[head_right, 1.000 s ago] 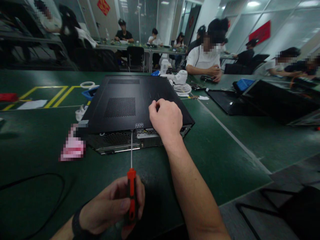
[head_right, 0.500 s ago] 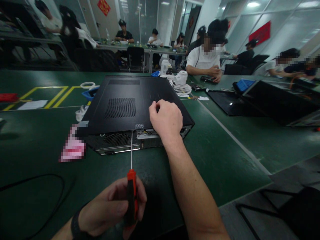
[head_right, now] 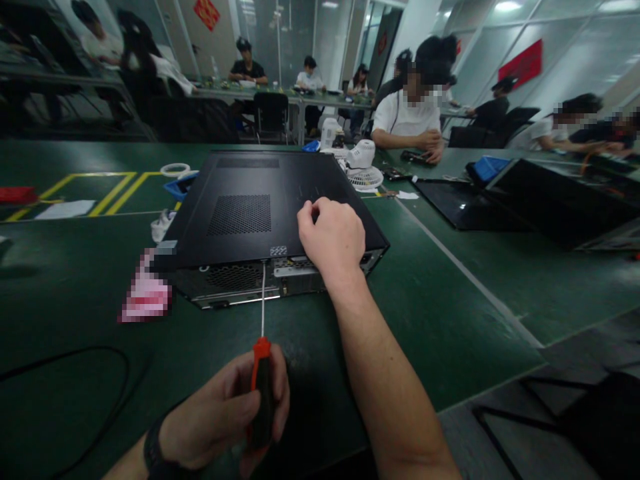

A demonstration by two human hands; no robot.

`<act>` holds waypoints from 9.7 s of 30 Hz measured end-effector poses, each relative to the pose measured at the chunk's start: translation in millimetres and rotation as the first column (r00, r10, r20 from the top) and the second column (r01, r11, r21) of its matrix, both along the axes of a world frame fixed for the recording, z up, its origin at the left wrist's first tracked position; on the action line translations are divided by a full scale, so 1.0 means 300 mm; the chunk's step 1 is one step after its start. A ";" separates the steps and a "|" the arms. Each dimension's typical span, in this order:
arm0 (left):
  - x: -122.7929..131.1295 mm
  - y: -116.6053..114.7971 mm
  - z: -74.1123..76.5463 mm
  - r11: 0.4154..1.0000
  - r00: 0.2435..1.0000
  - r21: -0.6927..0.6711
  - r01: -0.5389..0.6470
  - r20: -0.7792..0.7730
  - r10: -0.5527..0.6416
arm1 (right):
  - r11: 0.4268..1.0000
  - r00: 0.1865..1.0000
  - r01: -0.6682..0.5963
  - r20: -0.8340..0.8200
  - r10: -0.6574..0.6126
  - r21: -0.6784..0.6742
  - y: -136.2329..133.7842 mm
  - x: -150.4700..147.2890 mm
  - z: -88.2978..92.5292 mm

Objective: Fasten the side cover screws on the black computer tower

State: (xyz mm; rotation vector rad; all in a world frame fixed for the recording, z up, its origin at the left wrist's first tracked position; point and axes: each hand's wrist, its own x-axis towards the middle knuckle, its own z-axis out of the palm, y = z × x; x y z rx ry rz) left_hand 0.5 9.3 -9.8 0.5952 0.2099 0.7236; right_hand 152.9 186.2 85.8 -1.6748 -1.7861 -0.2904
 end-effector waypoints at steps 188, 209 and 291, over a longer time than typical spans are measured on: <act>0.003 0.006 0.006 1.000 0.997 -0.017 0.025 0.069 -0.024 | 1.000 1.000 -0.003 0.000 0.003 -0.020 -0.005 0.000 0.004; 0.034 0.001 -0.048 1.000 0.995 -0.017 0.024 0.102 -0.022 | 0.999 1.000 -0.011 0.007 0.012 -0.030 -0.003 0.004 0.001; 0.027 0.000 -0.062 0.993 0.970 -0.059 0.105 0.225 -0.089 | 0.999 0.999 -0.030 -0.014 0.030 -0.011 -0.003 0.003 0.003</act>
